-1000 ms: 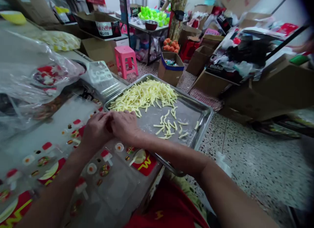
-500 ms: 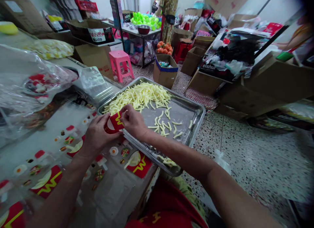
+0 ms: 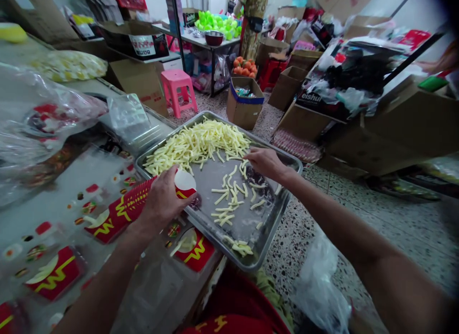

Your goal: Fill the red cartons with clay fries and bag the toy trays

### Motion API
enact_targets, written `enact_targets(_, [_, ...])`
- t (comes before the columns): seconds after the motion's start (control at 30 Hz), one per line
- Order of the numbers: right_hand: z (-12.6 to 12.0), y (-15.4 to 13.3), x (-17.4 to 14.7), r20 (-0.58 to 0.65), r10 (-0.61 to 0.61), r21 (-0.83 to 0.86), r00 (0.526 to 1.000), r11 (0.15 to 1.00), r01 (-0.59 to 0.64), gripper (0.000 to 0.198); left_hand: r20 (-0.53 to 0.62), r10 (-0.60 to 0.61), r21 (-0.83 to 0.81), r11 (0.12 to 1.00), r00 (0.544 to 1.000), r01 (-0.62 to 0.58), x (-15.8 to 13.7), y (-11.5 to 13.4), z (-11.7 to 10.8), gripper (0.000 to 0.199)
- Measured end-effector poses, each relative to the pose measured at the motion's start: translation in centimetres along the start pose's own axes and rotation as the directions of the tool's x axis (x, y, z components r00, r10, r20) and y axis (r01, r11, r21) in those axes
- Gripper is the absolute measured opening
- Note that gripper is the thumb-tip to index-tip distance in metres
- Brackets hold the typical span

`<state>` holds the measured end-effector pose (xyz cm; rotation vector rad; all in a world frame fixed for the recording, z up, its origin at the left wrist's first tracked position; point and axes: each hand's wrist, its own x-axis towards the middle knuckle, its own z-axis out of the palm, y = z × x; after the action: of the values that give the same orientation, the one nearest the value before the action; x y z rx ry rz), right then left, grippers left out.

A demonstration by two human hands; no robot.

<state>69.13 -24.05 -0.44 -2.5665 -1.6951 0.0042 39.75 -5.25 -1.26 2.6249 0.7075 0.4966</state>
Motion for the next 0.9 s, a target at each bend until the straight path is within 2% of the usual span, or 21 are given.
enact_targets(0.07, [1.0, 1.0, 0.1, 0.04, -0.044, -0.071, 0.998, 0.996, 0.046, 0.032, 0.011, 0.072, -0.016, 0.997, 0.997, -0.072, 0.1, 1.2, 0.1, 0.082])
enact_targets(0.13, [1.8, 0.8, 0.4, 0.041, -0.043, -0.093, 0.998, 0.995, 0.047, 0.033, -0.029, 0.106, -0.004, 0.994, 0.994, -0.107, 0.3, 2.3, 0.0, 0.083])
enact_targets(0.23, [2.0, 0.7, 0.6, -0.035, 0.02, -0.051, 0.999, 0.998, -0.022, 0.03, -0.092, 0.093, 0.039, 0.995, 0.991, -0.089, 0.4, 2.5, -0.4, 0.086])
enact_targets(0.3, [1.6, 1.3, 0.5, -0.087, 0.023, 0.024, 0.996, 1.0, -0.021, 0.023, -0.096, 0.073, 0.054, 0.996, 0.993, -0.068, 0.3, 1.8, -0.6, 0.086])
enact_targets(0.33, [1.3, 1.6, 0.3, -0.088, -0.005, 0.06, 0.996, 0.998, 0.01, 0.02, -0.096, 0.065, 0.054, 0.997, 0.993, -0.06, 0.2, 1.4, -0.6, 0.086])
enact_targets(0.4, [0.7, 2.1, 0.1, -0.017, -0.14, 0.096, 0.99, 0.985, 0.141, 0.02, -0.099, 0.058, 0.05, 0.997, 0.993, -0.053, 0.0, 0.8, -0.4, 0.085])
enact_targets(0.5, [0.1, 1.8, 0.3, 0.159, -0.382, 0.043, 0.91, 0.924, 0.38, 0.046, -0.09, 0.06, 0.053, 0.997, 0.994, -0.055, 0.0, 0.9, 0.0, 0.085])
enact_targets(0.57, [-0.1, 1.2, 1.2, 0.235, -0.447, -0.01, 0.863, 0.887, 0.462, 0.064, -0.077, 0.064, 0.064, 0.996, 0.995, -0.059, 0.2, 1.4, 0.2, 0.086])
enact_targets(0.63, [-0.2, 0.5, 2.4, 0.294, -0.442, -0.039, 0.848, 0.881, 0.472, 0.069, -0.068, 0.073, 0.073, 0.995, 0.995, -0.068, 0.4, 1.9, 0.2, 0.087])
enact_targets(0.7, [-0.3, -0.1, 3.6, 0.356, -0.426, -0.036, 0.832, 0.883, 0.467, 0.059, -0.06, 0.075, 0.078, 0.994, 0.995, -0.07, 0.5, 2.2, 0.2, 0.088])
enact_targets(0.8, [-0.2, -0.4, 4.5, 0.398, -0.412, -0.021, 0.82, 0.889, 0.458, 0.026, -0.035, 0.069, 0.09, 0.994, 0.997, -0.066, 0.7, 2.4, 0.3, 0.088])
enact_targets(0.9, [0.4, -0.3, 3.9, 0.333, -0.348, -0.029, 0.876, 0.925, 0.379, 0.016, 0.025, 0.053, 0.111, 0.992, 0.998, -0.055, 1.1, 2.6, 0.6, 0.085])
